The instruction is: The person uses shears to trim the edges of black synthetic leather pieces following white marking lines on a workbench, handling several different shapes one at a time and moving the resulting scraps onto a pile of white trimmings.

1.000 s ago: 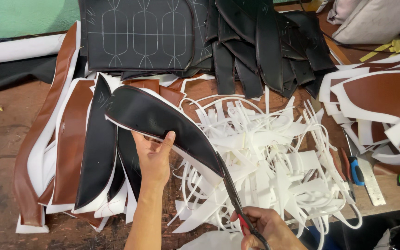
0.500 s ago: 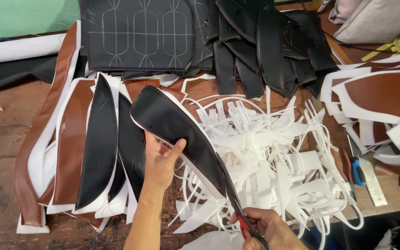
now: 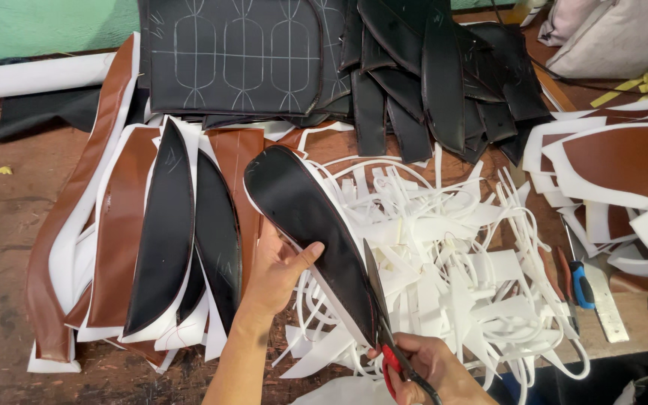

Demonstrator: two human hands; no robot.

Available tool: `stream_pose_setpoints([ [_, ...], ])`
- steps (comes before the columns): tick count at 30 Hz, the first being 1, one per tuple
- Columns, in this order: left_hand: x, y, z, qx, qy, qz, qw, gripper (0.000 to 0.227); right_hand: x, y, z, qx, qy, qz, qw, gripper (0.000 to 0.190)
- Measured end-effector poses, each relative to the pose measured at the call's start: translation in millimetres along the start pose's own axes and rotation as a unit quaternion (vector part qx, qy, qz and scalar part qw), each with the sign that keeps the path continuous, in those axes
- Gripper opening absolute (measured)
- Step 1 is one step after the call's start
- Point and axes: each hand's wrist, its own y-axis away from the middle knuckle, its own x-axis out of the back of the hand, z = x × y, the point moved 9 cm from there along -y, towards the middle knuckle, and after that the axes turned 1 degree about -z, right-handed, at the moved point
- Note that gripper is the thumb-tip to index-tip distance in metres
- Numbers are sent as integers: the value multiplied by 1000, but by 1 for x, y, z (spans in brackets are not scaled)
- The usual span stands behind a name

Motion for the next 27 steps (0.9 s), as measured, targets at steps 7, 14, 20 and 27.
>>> stream_pose_setpoints([
  [7, 0, 4, -4, 22, -2, 1, 1000, 82, 8, 7, 5, -89, 14, 93, 992, 87],
  [14, -9, 12, -21, 82, -28, -34, 996, 82, -1, -4, -34, -4, 58, 56, 997, 77],
  [20, -1, 20, -30, 108, -67, -28, 991, 80, 4, -4, -26, -58, 72, 58, 994, 71],
  [27, -10, 29, -52, 127, 30, -64, 989, 83, 31, -9, -11, -16, -87, 136, 987, 65],
])
